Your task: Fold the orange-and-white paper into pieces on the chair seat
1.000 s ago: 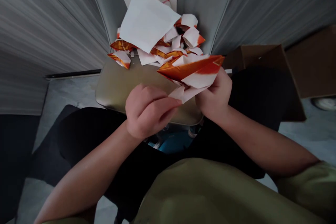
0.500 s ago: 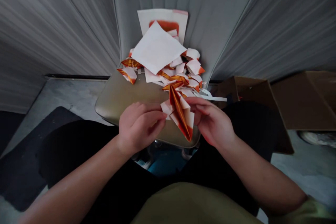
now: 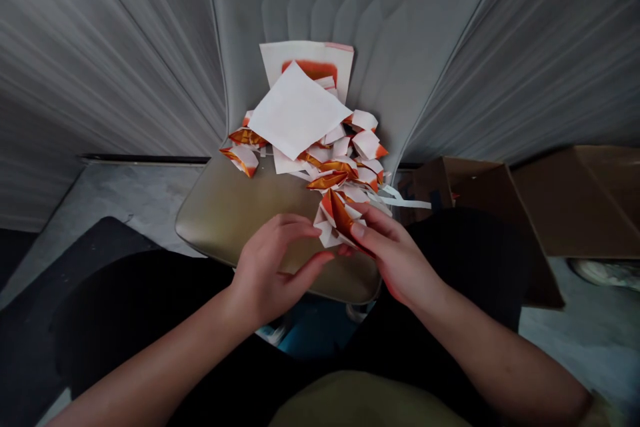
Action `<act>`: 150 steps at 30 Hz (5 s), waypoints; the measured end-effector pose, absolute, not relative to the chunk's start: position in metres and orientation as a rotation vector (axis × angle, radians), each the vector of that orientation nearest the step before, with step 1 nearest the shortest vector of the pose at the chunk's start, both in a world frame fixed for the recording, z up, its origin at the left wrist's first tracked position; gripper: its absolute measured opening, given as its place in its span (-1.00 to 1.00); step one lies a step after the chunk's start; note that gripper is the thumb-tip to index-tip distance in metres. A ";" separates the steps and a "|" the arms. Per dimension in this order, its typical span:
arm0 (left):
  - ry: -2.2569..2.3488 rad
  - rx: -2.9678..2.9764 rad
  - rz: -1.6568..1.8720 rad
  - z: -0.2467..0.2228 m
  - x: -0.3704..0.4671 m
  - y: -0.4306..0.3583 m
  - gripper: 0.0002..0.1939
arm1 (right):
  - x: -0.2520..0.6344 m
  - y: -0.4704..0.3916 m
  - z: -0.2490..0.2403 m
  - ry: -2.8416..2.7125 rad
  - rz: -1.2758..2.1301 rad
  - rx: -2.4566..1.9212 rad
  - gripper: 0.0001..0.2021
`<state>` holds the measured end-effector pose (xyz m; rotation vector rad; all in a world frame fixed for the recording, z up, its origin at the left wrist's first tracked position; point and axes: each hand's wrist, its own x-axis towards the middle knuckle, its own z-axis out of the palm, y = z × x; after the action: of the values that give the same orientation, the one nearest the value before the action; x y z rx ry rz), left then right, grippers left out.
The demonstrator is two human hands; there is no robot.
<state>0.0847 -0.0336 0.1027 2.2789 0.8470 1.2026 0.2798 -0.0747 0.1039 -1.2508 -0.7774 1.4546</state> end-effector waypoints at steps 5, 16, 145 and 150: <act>0.954 2.165 1.127 0.102 0.089 -0.031 -0.72 | 0.280 -0.074 0.101 -0.859 1.293 -1.324 -0.59; 1.031 2.264 1.105 0.090 0.090 -0.028 -0.74 | 0.277 -0.074 0.100 -0.883 1.209 -1.269 -0.67; 0.657 3.053 0.910 0.100 0.084 -0.006 -0.87 | 0.285 -0.071 0.094 -1.293 1.199 -1.478 -0.69; 0.646 2.966 1.066 0.096 0.082 -0.007 -0.93 | 0.285 -0.071 0.097 -1.288 1.212 -1.497 -0.69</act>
<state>0.0825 -0.0072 0.0964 2.9659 0.6457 1.0660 0.2855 -0.0712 0.0969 -1.4968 -1.2885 1.2119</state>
